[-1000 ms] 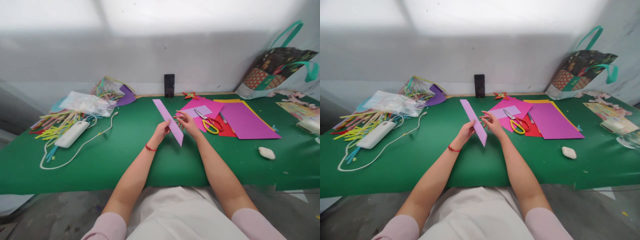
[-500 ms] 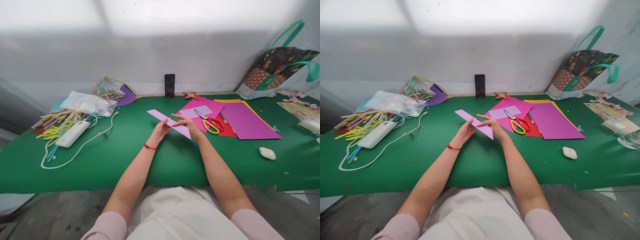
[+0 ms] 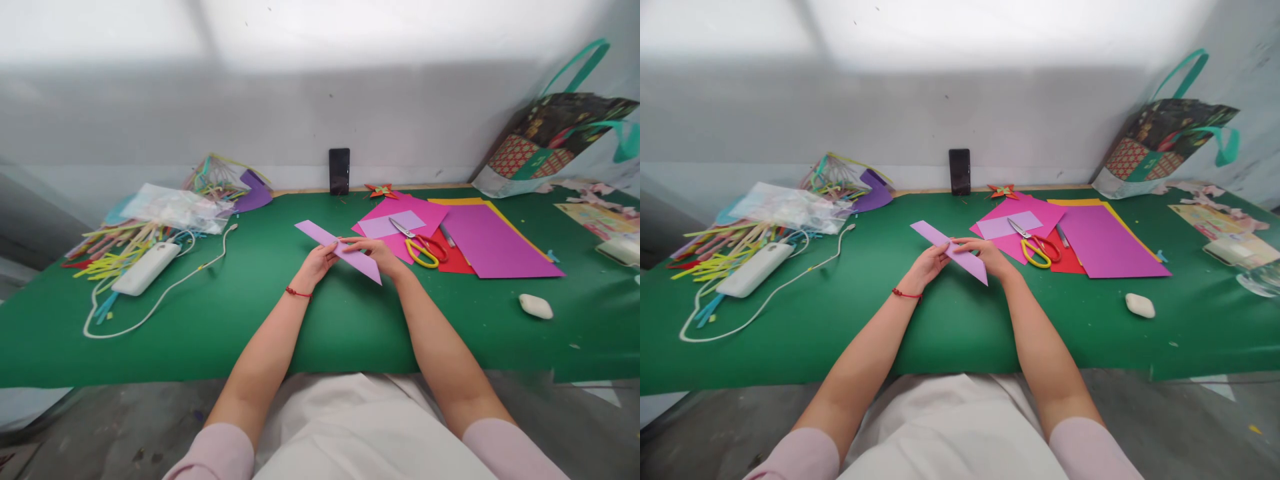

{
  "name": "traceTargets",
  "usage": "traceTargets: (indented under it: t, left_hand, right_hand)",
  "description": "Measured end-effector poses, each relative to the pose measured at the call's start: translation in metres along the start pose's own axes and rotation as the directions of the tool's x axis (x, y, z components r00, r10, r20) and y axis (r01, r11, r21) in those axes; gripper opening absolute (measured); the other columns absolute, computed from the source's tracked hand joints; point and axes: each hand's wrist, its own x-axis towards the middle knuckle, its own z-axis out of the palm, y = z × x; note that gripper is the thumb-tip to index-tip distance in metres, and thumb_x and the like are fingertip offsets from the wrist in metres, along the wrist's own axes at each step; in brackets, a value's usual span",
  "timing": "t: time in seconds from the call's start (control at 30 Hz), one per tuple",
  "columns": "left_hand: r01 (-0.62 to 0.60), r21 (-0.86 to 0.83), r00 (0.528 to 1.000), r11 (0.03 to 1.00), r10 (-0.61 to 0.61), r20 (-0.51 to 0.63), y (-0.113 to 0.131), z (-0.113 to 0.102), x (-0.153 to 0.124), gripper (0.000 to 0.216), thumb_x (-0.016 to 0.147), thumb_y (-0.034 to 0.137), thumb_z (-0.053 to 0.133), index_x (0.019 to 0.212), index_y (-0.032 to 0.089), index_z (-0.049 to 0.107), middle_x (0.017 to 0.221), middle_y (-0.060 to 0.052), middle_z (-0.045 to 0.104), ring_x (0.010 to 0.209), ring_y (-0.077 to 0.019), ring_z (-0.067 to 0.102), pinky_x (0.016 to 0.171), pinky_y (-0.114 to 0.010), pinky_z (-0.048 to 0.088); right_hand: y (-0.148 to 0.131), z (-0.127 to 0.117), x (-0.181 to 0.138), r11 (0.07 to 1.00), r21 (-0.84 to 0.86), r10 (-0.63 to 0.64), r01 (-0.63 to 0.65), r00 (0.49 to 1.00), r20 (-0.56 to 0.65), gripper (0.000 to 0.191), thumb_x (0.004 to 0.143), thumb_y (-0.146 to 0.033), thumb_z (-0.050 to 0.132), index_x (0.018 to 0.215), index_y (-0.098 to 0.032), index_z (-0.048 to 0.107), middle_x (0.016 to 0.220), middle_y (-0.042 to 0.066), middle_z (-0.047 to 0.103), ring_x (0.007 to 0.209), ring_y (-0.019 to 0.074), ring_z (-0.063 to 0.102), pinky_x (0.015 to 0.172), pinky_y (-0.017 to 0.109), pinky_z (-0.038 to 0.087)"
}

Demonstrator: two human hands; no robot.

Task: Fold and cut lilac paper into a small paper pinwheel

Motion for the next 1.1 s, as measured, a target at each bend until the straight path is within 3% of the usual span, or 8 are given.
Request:
traceTargets:
  t: [0.13,0.33,0.7,0.83,0.97,1.03,1.1]
  left_hand:
    - [0.03,0.005,0.999,1.0,-0.03,0.019,-0.004,0.003,-0.001,0.009,0.077,0.01,0.059,0.071,0.012,0.065,0.07,-0.004,0.068,0.065,-0.0112,0.064,0.07,-0.023,0.051]
    - [0.106,-0.027,0.993,0.994,-0.105,0.051,-0.006,0.01,-0.006,0.019,0.083,0.014,0.051,0.068,0.013,0.063,0.065,-0.003,0.066,0.058,-0.0102,0.062,0.061,-0.021,0.05]
    - [0.013,0.027,0.998,1.0,-0.015,0.057,-0.004,0.011,-0.008,0.006,0.074,0.009,0.061,0.073,0.011,0.066,0.074,-0.006,0.07,0.069,-0.0128,0.065,0.074,-0.025,0.051]
    - [-0.081,-0.051,0.996,0.995,0.08,-0.025,0.0,0.01,-0.005,0.011,0.076,0.011,0.062,0.085,0.013,0.066,0.083,-0.005,0.07,0.08,-0.0128,0.065,0.08,-0.025,0.05]
    - [-0.192,-0.137,0.979,0.972,0.181,-0.093,0.005,0.009,-0.005,0.019,0.081,0.012,0.056,0.096,0.018,0.065,0.091,-0.002,0.069,0.09,-0.0107,0.063,0.082,-0.021,0.048]
    - [-0.176,-0.151,0.982,0.973,0.162,-0.101,0.005,0.01,-0.005,0.017,0.082,0.01,0.053,0.092,0.017,0.066,0.088,-0.002,0.069,0.086,-0.0099,0.064,0.08,-0.02,0.048]
    - [-0.114,-0.134,0.99,0.984,0.101,-0.094,0.003,0.01,-0.005,0.015,0.081,0.007,0.053,0.085,0.013,0.066,0.081,-0.003,0.069,0.078,-0.01,0.064,0.076,-0.02,0.05]
  right_hand:
    - [-0.003,-0.004,-0.001,1.0,-0.017,0.021,-0.021,1.0,0.0,0.015,0.063,-0.021,0.071,0.078,-0.024,0.075,0.108,0.007,0.067,0.095,0.024,0.062,0.064,0.031,0.049]
    - [-0.011,-0.011,-0.005,0.999,0.045,0.013,-0.013,1.0,0.0,0.01,0.063,-0.023,0.072,0.072,-0.023,0.074,0.095,0.006,0.07,0.089,0.0221,0.064,0.075,0.034,0.048]
    - [-0.013,-0.011,-0.005,1.0,-0.021,0.014,-0.014,1.0,0.016,0.009,0.065,-0.024,0.069,0.073,-0.022,0.073,0.097,0.006,0.069,0.095,0.0241,0.062,0.072,0.033,0.048]
    - [-0.008,-0.008,-0.004,0.999,-0.044,0.023,-0.027,0.996,-0.091,0.033,0.07,-0.027,0.066,0.103,-0.024,0.067,0.108,0.005,0.065,0.088,0.0213,0.061,0.068,0.032,0.049]
    - [0.002,-0.001,0.0,0.986,0.0,0.167,-0.168,0.977,-0.13,0.063,0.063,-0.03,0.074,0.123,-0.025,0.054,0.089,0.003,0.067,0.069,0.0169,0.059,0.054,0.026,0.049]
    - [0.001,0.002,0.0,0.985,0.031,0.17,-0.168,0.981,-0.089,0.068,0.063,-0.031,0.074,0.126,-0.027,0.05,0.089,0.002,0.067,0.07,0.0165,0.06,0.053,0.026,0.049]
    - [-0.004,0.005,-0.001,0.993,0.05,0.107,-0.103,0.991,-0.076,0.062,0.064,-0.033,0.074,0.122,-0.028,0.054,0.103,0.004,0.065,0.075,0.0169,0.061,0.057,0.027,0.05]
